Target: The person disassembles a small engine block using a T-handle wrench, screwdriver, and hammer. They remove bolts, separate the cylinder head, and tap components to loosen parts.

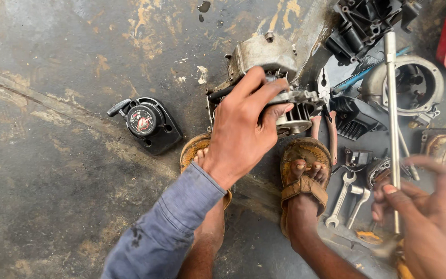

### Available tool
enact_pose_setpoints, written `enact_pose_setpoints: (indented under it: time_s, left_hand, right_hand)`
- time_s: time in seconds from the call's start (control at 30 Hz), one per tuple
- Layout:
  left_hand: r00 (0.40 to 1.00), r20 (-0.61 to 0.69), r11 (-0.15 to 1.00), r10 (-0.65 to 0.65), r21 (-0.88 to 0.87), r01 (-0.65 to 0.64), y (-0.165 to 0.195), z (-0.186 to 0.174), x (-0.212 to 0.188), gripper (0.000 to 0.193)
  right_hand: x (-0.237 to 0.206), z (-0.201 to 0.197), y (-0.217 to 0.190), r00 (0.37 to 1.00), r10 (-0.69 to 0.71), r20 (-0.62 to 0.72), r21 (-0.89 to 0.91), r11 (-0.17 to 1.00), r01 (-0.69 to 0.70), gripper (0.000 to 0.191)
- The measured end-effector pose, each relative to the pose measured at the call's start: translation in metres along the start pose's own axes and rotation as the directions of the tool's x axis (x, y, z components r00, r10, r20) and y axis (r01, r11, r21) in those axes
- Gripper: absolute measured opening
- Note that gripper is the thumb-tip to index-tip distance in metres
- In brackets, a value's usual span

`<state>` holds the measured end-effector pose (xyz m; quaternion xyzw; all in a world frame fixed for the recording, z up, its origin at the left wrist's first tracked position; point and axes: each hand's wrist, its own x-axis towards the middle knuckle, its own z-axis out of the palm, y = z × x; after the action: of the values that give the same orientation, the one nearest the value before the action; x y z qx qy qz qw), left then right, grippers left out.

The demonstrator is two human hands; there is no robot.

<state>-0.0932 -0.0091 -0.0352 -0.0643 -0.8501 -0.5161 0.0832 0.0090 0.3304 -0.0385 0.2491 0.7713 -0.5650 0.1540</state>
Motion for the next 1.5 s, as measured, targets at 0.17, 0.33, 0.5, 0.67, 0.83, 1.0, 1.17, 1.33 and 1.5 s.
enact_pose_setpoints:
  time_s: [0.17, 0.33, 0.5, 0.67, 0.83, 1.0, 1.17, 1.33, 1.5]
  left_hand:
    - [0.999, -0.032, 0.999, 0.038, 0.011, -0.038, -0.006, 0.022, -0.019, 0.026]
    - [0.994, 0.065, 0.991, 0.087, 0.097, -0.093, -0.002, 0.023, -0.053, 0.027]
    - [0.972, 0.190, 0.988, 0.141, 0.042, -0.151, 0.005, 0.015, -0.079, 0.032]
    - [0.900, 0.348, 0.954, 0.263, 0.046, -0.296, 0.008, 0.012, -0.092, 0.033]
    - [0.803, 0.512, 0.919, 0.307, 0.060, -0.390, 0.007, 0.006, -0.097, 0.028]
    - [0.792, 0.515, 0.912, 0.328, 0.045, -0.407, 0.003, -0.003, -0.099, 0.030]
    - [0.751, 0.545, 0.884, 0.373, 0.040, -0.467, -0.008, -0.010, -0.115, 0.018]
    - [0.646, 0.610, 0.813, 0.459, 0.005, -0.582, -0.018, -0.013, -0.142, 0.008]
    - [0.572, 0.669, 0.765, 0.476, 0.007, -0.644, -0.027, -0.021, -0.156, 0.009]
  right_hand:
    - [0.003, -0.046, 0.011, 0.976, -0.077, 0.201, 0.194, 0.980, 0.037, 0.020]
    - [-0.004, 0.034, -0.050, 0.967, -0.223, 0.119, 0.389, 0.907, 0.162, 0.022]
    - [-0.018, 0.171, 0.038, 0.978, 0.208, -0.007, -0.408, 0.892, -0.193, 0.029]
    - [-0.015, 0.167, 0.075, 0.969, 0.248, 0.005, -0.772, 0.617, -0.154, 0.034]
    - [-0.015, 0.163, 0.048, 0.796, -0.537, 0.280, -0.950, -0.035, 0.310, 0.065]
    - [-0.020, 0.153, 0.088, 0.861, -0.466, 0.206, -0.779, 0.454, 0.432, 0.067]
    - [-0.016, 0.164, 0.034, 0.973, -0.140, 0.181, -0.957, 0.202, 0.207, 0.068]
    - [-0.031, 0.043, -0.078, 0.957, -0.259, 0.132, -0.459, 0.840, 0.290, 0.033]
    - [-0.051, -0.015, -0.033, 0.947, -0.261, 0.189, -0.407, 0.857, 0.317, 0.025]
